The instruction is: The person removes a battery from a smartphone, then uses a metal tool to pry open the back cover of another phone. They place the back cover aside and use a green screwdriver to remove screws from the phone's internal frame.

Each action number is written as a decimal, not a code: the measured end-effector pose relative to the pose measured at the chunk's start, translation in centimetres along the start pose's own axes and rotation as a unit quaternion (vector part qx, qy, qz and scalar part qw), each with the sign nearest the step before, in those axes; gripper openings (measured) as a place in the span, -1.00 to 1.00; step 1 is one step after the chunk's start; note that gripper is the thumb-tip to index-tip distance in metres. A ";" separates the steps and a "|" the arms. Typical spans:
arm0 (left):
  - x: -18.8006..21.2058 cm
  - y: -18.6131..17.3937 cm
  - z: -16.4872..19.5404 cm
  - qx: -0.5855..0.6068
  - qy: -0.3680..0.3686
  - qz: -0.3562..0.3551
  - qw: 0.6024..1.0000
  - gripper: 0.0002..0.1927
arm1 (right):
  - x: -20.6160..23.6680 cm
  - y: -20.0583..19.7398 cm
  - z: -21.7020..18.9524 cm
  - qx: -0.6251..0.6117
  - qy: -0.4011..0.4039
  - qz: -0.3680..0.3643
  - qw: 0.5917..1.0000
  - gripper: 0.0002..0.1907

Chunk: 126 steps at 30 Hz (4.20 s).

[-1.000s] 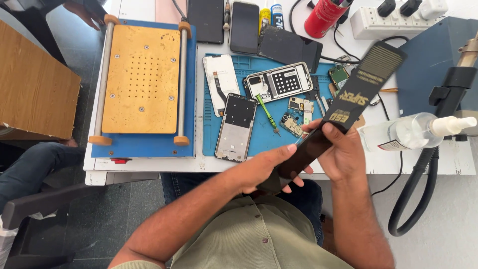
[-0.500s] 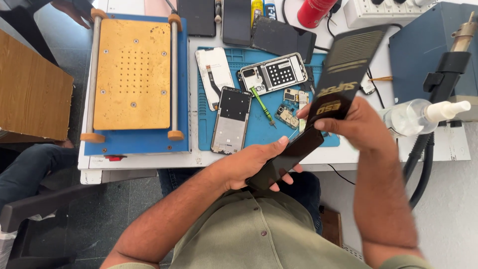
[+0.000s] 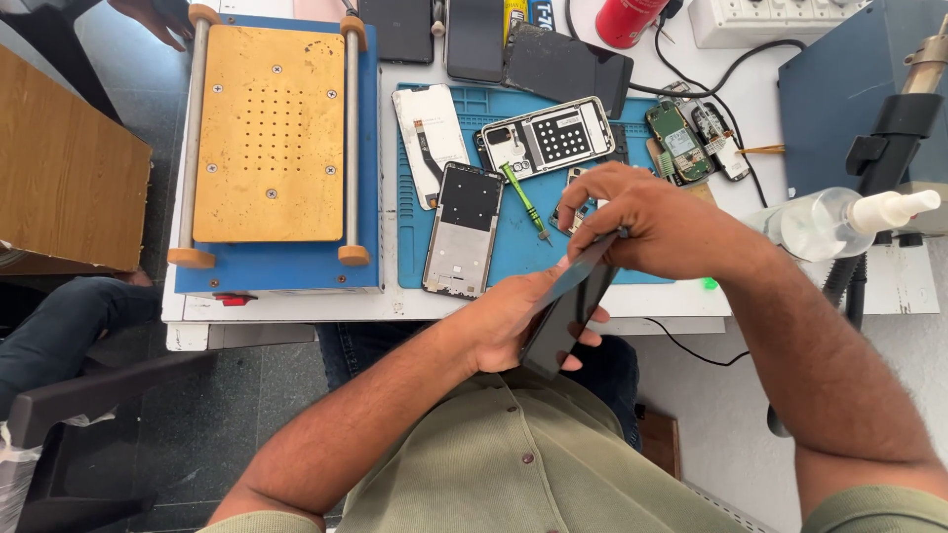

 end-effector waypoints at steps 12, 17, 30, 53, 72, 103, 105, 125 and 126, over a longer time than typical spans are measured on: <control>-1.3 -1.0 -0.2 0.118 0.058 -0.058 0.990 -0.46 | -2.0 1.1 -1.2 0.027 -0.008 -0.061 0.998 -0.70; -1.6 -1.2 0.0 0.149 0.072 -0.055 0.985 -0.46 | -2.3 1.5 -2.0 0.015 -0.074 -0.077 0.994 -0.80; -2.3 -2.9 0.1 0.137 0.130 -0.052 0.981 -0.50 | -2.6 4.1 -4.4 -0.018 -0.137 -0.116 0.984 -0.81; -0.4 -6.1 0.6 0.055 0.269 -0.107 0.956 -0.20 | 8.3 11.4 6.4 0.006 0.100 0.634 0.767 -0.40; -0.4 -6.0 0.9 0.075 0.242 -0.096 0.963 -0.23 | 8.0 11.3 6.7 0.033 0.220 0.636 0.739 -0.39; 3.3 -2.5 3.2 -0.240 0.330 -0.049 0.912 -0.11 | 4.7 6.7 -1.8 -0.129 -0.023 0.477 0.869 -0.73; 3.2 -2.5 3.2 -0.243 0.323 -0.045 0.913 -0.11 | 4.8 6.7 -1.6 -0.138 -0.016 0.472 0.871 -0.74; 4.0 -1.6 4.2 -0.366 0.348 0.037 0.862 -0.17 | 4.0 5.8 0.6 -0.248 0.029 0.429 0.868 -0.70; 4.0 -1.5 4.3 -0.364 0.348 0.042 0.863 -0.18 | 3.8 5.8 0.7 -0.248 0.026 0.426 0.870 -0.71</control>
Point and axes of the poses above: each hand's wrist, its own x-axis away from the middle knuckle, its own y-axis out of the palm, z = x × y, the point moved 2 cm from there along -x, towards the middle knuckle, and after that the axes turned 13 degrees about z, right-handed, at the moved point
